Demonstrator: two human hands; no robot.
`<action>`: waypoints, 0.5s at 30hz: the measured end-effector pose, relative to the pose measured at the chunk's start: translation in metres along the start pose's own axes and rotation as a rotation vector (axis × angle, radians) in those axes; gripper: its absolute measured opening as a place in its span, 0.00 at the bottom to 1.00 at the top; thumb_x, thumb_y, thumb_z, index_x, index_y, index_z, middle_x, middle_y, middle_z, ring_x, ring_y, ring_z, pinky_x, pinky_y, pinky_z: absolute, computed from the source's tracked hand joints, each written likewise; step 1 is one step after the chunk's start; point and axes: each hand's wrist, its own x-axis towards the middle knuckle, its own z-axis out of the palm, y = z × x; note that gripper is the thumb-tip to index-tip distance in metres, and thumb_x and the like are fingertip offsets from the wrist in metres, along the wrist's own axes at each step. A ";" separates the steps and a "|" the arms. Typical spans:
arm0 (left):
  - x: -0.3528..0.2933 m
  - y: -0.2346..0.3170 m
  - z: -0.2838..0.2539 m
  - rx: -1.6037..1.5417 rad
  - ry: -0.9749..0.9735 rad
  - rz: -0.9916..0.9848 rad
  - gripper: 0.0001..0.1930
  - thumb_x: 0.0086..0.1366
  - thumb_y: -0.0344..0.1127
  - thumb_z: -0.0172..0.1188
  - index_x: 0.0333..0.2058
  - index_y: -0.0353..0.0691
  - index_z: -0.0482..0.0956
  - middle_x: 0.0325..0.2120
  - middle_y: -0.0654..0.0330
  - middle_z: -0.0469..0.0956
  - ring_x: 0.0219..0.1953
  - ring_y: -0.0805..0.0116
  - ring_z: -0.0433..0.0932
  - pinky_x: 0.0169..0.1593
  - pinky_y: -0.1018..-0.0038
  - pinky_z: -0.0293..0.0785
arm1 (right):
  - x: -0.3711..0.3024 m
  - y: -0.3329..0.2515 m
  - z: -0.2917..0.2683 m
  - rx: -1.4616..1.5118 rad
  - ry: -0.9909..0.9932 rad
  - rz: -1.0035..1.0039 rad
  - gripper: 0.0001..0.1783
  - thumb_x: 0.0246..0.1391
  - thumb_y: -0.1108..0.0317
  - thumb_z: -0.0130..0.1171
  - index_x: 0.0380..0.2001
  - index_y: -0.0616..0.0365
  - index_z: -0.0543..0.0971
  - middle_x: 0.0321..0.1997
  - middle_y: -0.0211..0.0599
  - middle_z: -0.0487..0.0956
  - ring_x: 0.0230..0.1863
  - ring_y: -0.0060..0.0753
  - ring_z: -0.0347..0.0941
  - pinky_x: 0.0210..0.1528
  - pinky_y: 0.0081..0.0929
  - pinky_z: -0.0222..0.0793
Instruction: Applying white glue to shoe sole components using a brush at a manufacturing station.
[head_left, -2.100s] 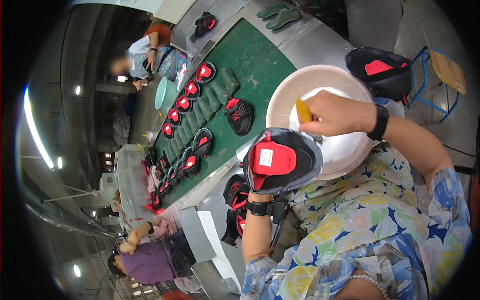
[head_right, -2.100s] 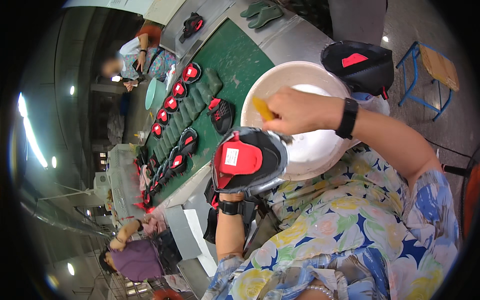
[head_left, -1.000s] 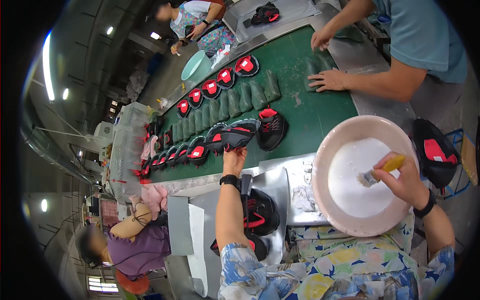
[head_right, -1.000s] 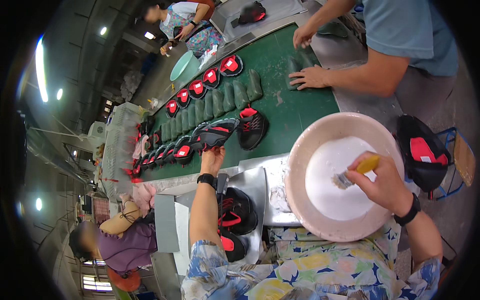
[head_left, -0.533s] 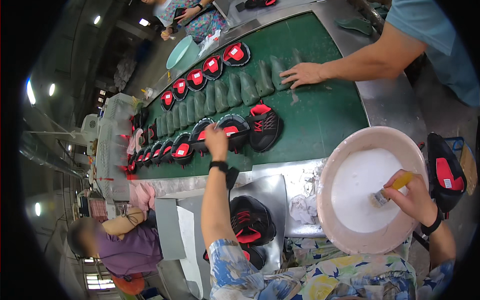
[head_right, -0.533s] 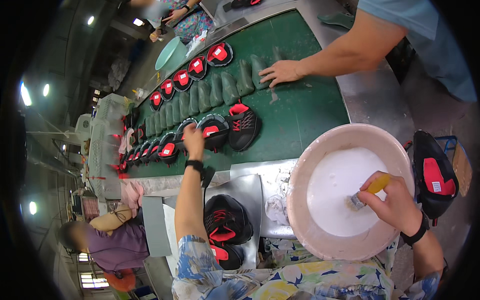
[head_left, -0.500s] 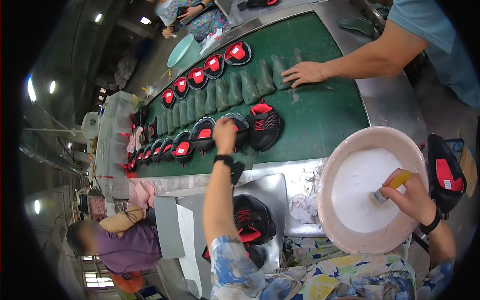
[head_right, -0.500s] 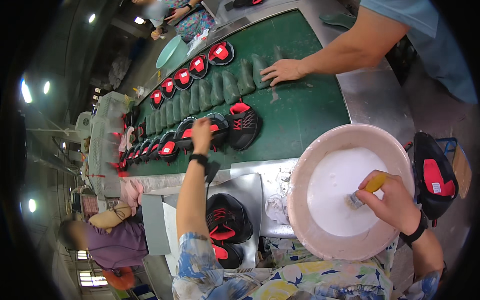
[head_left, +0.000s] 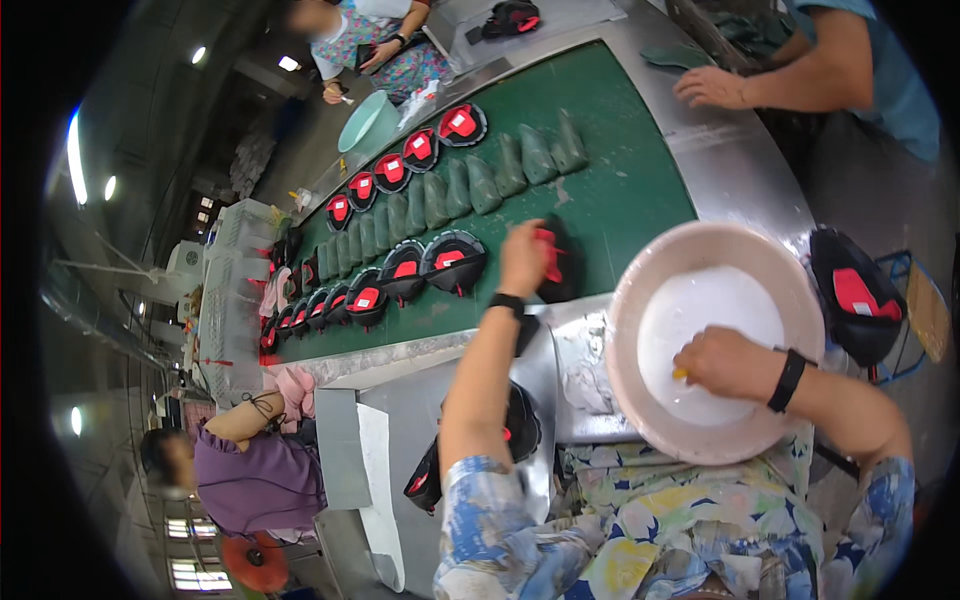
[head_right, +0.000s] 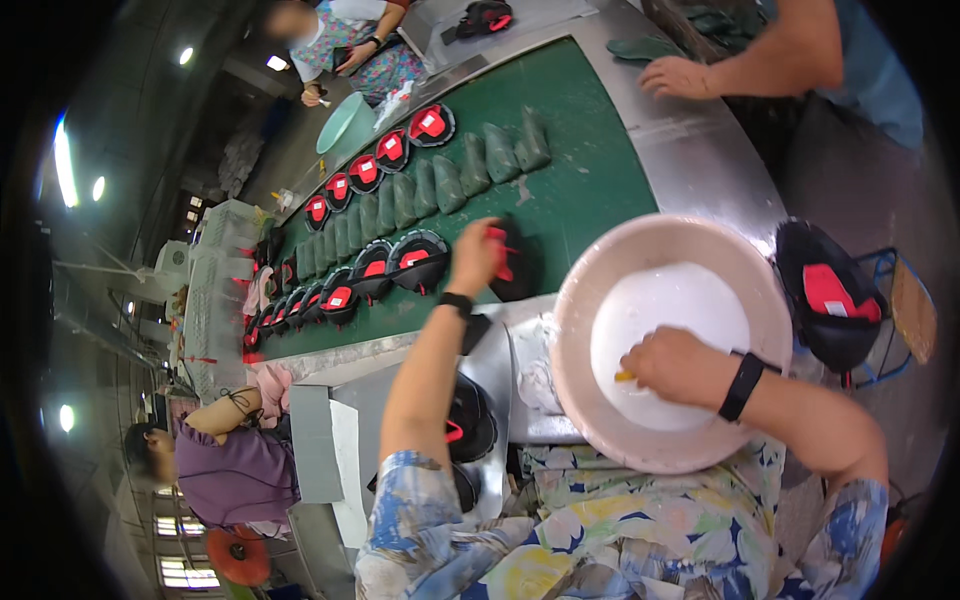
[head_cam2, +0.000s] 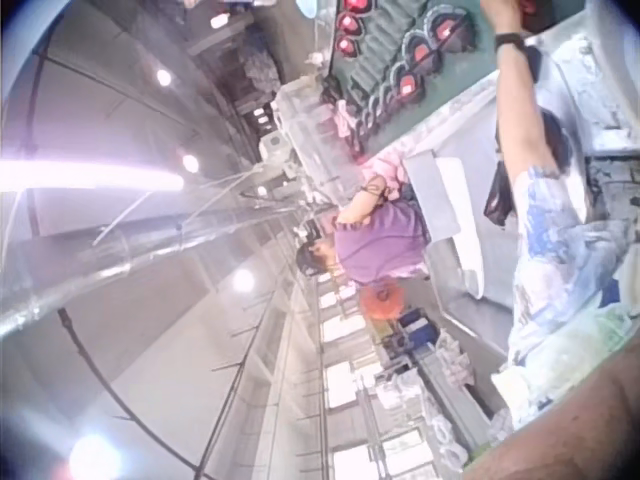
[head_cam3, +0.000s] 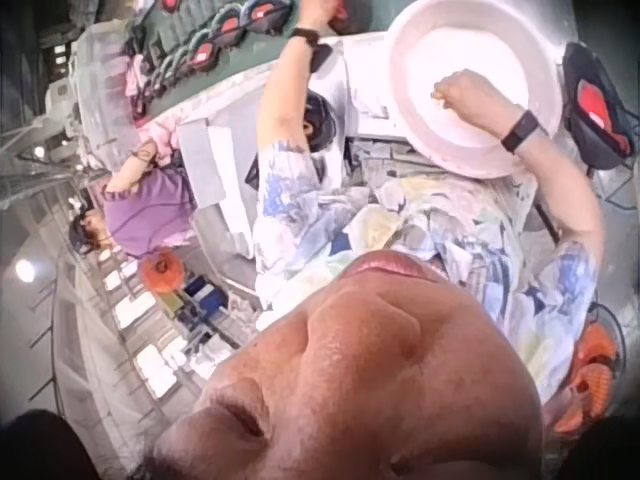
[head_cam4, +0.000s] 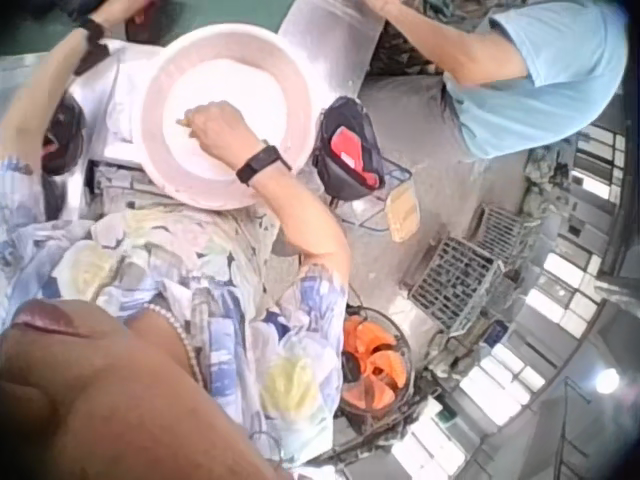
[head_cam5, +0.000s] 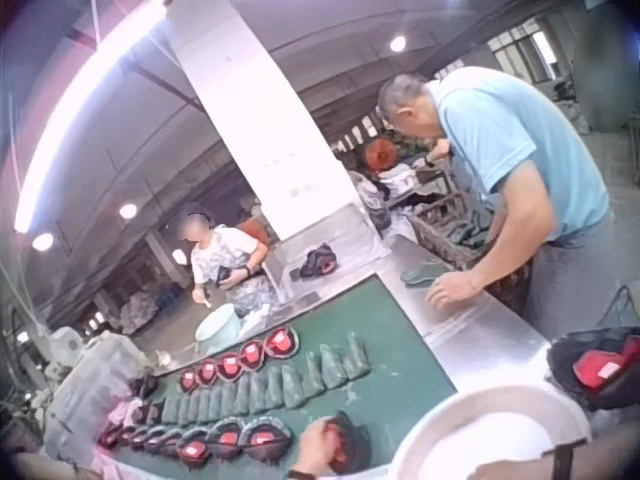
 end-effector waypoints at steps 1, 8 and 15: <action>-0.024 -0.040 -0.035 -0.446 0.053 -0.375 0.20 0.57 0.21 0.57 0.51 0.36 0.78 0.47 0.52 0.80 0.46 0.57 0.80 0.48 0.65 0.78 | -0.002 -0.003 -0.007 -0.052 0.043 -0.080 0.08 0.48 0.67 0.65 0.34 0.53 0.81 0.31 0.37 0.81 0.35 0.43 0.79 0.42 0.41 0.72; -0.065 0.048 -0.152 -1.327 -0.189 -0.520 0.23 0.73 0.32 0.51 0.65 0.39 0.65 0.56 0.55 0.75 0.54 0.61 0.78 0.58 0.62 0.77 | -0.045 0.013 -0.105 0.368 0.635 0.204 0.11 0.55 0.64 0.66 0.31 0.61 0.78 0.28 0.43 0.79 0.31 0.46 0.77 0.37 0.35 0.71; -0.069 0.169 -0.118 -0.878 -0.399 -0.077 0.30 0.66 0.31 0.60 0.66 0.38 0.63 0.60 0.51 0.72 0.57 0.57 0.76 0.60 0.59 0.76 | -0.033 -0.008 -0.131 0.396 0.920 -0.055 0.14 0.56 0.60 0.66 0.33 0.62 0.78 0.28 0.44 0.80 0.29 0.44 0.78 0.34 0.34 0.71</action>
